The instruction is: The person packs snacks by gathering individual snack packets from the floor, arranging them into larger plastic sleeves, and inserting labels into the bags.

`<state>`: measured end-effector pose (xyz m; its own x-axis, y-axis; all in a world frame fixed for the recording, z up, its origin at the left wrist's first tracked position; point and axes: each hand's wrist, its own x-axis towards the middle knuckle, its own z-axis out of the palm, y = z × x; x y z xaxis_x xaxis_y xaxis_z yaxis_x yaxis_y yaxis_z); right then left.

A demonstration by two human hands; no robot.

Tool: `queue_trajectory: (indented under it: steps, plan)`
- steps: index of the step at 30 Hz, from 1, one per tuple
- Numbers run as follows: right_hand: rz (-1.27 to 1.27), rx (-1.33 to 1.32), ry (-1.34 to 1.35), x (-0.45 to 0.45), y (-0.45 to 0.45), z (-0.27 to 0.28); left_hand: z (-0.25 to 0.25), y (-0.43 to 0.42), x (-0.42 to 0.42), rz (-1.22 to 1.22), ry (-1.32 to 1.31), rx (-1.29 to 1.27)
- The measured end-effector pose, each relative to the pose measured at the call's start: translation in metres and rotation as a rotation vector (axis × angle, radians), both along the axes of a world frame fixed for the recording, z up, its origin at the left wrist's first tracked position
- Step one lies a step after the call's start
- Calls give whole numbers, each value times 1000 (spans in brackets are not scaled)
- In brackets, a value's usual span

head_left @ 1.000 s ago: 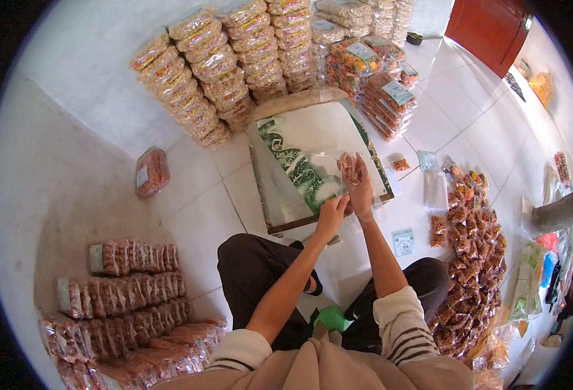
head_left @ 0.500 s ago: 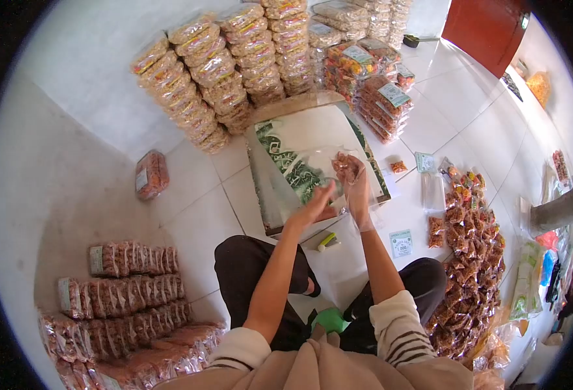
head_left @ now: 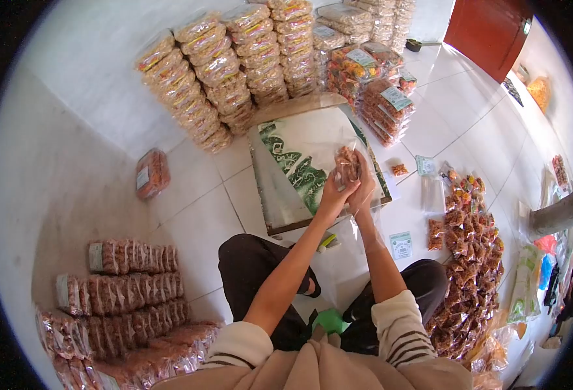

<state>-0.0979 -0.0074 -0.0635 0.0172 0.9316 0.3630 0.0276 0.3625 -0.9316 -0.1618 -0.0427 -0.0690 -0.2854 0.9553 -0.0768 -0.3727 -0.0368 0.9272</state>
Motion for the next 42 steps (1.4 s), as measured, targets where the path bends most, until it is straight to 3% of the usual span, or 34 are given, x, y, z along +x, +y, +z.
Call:
queue_trajectory:
  steps: [3, 5, 9, 12, 14, 18, 20, 24, 26, 27, 29, 32, 35, 39, 40, 42]
  plan:
    - [-136, 72, -100, -3, 9, 1, -13, -8, -7, -107, -140, -19]
    - [-198, 75, -182, -5, 18, -1, -38, -7, -14, -34, 146, 6]
    - [-225, 167, -228, -8, 27, -14, -21, -28, -13, -39, 211, 52]
    - [-156, 56, -158, -18, 33, -45, -41, -34, -22, -124, 369, -80]
    - [-180, -58, -243, -25, 23, -52, -58, -35, -28, -141, 113, -74]
    - [-111, -269, -367, -32, 27, -100, -77, -22, -49, -311, 124, -326]
    - [123, -174, 384, -36, 30, -128, -53, -10, -42, 189, -40, -508]
    - [95, -136, 127, -29, 13, -95, -92, 37, -63, 327, 34, -455]
    - [106, -69, -56, -28, 17, -103, -97, 47, -63, 308, 378, -418]
    - [104, -73, -57, -30, 18, -105, -104, 48, -62, 306, 379, -422]
    - [40, -30, -29, -36, 19, -109, -119, 50, -59, 416, 798, -277]
    - [84, -94, -27, -47, 36, -143, -113, 44, -53, 413, 866, -220]
    - [172, -192, 211, -59, 37, -110, -107, 33, -52, 326, 896, -115]
    - [102, -264, 29, -63, 49, -113, -113, 25, -57, 261, 979, -78]
    - [155, -349, 325, -67, 49, -113, -118, 25, -58, 295, 885, -126]
    - [208, -433, 618, -71, 49, -117, -121, 26, -57, 331, 788, -177]
